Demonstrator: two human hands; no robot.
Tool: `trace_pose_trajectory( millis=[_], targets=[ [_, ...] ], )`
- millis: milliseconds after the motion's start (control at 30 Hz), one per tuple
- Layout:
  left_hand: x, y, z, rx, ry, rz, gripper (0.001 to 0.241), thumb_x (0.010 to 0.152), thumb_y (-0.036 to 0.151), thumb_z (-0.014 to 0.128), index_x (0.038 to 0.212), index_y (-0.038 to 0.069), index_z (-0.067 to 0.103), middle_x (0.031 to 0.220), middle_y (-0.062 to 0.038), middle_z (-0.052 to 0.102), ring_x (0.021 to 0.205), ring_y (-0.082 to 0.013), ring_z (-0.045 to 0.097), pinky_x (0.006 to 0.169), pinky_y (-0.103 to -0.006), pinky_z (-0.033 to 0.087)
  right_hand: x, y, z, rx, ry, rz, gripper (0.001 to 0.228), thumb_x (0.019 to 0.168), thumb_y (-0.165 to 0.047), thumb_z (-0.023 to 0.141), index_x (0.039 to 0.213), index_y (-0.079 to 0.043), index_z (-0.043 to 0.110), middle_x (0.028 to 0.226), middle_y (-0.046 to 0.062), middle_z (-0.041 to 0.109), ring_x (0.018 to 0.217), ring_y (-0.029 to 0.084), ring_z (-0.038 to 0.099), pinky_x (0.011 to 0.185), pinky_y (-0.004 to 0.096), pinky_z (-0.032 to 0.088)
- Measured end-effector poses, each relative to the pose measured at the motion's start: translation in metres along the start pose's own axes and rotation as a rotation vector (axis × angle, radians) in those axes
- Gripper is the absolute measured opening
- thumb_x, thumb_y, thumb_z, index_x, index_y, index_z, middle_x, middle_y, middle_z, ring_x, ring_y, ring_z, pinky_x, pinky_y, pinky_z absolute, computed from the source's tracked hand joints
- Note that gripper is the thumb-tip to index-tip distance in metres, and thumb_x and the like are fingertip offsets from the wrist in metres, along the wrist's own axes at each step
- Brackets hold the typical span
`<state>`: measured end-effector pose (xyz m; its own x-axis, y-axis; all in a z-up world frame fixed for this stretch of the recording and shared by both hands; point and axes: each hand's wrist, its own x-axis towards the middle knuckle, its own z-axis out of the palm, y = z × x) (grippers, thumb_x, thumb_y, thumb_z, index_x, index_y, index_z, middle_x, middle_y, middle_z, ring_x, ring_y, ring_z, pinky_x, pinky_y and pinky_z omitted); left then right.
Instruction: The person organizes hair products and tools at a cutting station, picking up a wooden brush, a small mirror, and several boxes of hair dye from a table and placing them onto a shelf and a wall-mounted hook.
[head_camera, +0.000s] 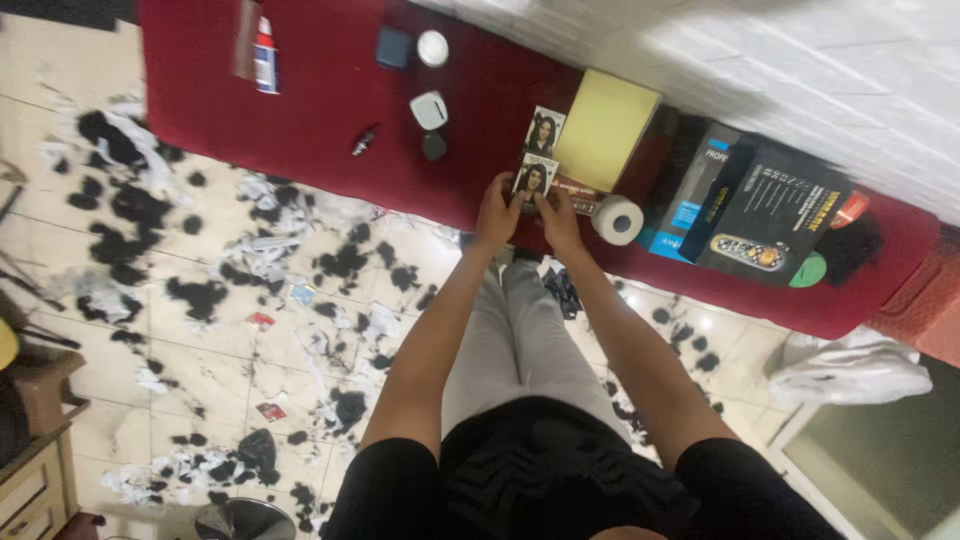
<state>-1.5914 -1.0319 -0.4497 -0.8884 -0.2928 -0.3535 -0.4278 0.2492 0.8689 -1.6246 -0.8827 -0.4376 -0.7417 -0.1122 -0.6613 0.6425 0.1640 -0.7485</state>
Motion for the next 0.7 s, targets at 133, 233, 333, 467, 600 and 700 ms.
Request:
trace_pose_trajectory(
  millis=[133, 233, 333, 467, 600, 700],
  targets=[
    [-0.025, 0.060, -0.043, -0.553, -0.060, -0.075, 0.039, 0.101, 0.016, 0.063, 0.135, 0.003, 0.047, 0.117, -0.011, 0.068, 0.103, -0.0199, 0.068, 0.085, -0.0358, 0.057, -0.060, -0.097, 0.001, -0.112, -0.073, -0.087, 0.037, 0.100, -0.024, 0.063, 0.132, -0.007, 0.056, 0.115, 0.005, 0.065, 0.100, 0.015, 0.063, 0.075, 0.029, 0.056],
    [-0.053, 0.122, -0.081, -0.745, -0.080, -0.112, 0.037, 0.103, 0.018, 0.059, 0.135, 0.004, 0.048, 0.116, -0.008, 0.066, 0.101, -0.0158, 0.067, 0.076, -0.0315, 0.060, -0.110, -0.166, 0.007, -0.098, -0.226, -0.254, 0.033, 0.107, -0.025, 0.058, 0.130, -0.001, 0.059, 0.117, 0.006, 0.067, 0.106, 0.014, 0.063, 0.087, 0.029, 0.055],
    [-0.089, 0.161, -0.111, -0.900, -0.076, -0.018, 0.036, 0.108, 0.027, 0.052, 0.135, 0.003, 0.050, 0.117, -0.008, 0.066, 0.103, -0.0179, 0.068, 0.078, -0.0330, 0.062, -0.147, -0.214, 0.015, -0.139, -0.273, -0.369, 0.038, 0.105, -0.023, 0.060, 0.133, 0.003, 0.057, 0.118, 0.007, 0.067, 0.110, 0.015, 0.062, 0.094, 0.029, 0.051],
    [-0.131, 0.183, -0.137, -1.566, -0.226, 0.238, 0.050, 0.132, 0.044, 0.039, 0.150, -0.002, 0.050, 0.120, -0.019, 0.069, 0.092, -0.0212, 0.066, 0.071, -0.0315, 0.055, -0.190, -0.249, 0.032, -0.107, -0.501, -0.406, 0.039, 0.102, -0.021, 0.065, 0.131, 0.004, 0.057, 0.108, 0.007, 0.066, 0.098, 0.014, 0.060, 0.085, 0.028, 0.050],
    [-0.193, 0.226, -0.159, -1.568, 0.098, 0.030, 0.067, 0.113, 0.055, 0.031, 0.147, 0.001, 0.049, 0.131, -0.016, 0.066, 0.113, -0.0271, 0.070, 0.095, -0.0428, 0.061, -0.233, -0.275, 0.047, -0.442, -0.649, -0.521, 0.033, 0.101, -0.021, 0.065, 0.126, 0.001, 0.064, 0.099, 0.005, 0.067, 0.086, 0.014, 0.056, 0.075, 0.031, 0.047],
    [-0.241, 0.251, -0.177, -1.592, 0.241, 0.095, 0.062, 0.107, 0.052, 0.032, 0.143, 0.004, 0.048, 0.131, -0.016, 0.065, 0.113, -0.0280, 0.070, 0.094, -0.0506, 0.063, -0.264, -0.293, 0.062, -0.628, -0.727, -0.920, 0.027, 0.106, -0.017, 0.060, 0.126, 0.001, 0.068, 0.107, 0.010, 0.068, 0.100, 0.019, 0.060, 0.089, 0.036, 0.049]
  ],
)
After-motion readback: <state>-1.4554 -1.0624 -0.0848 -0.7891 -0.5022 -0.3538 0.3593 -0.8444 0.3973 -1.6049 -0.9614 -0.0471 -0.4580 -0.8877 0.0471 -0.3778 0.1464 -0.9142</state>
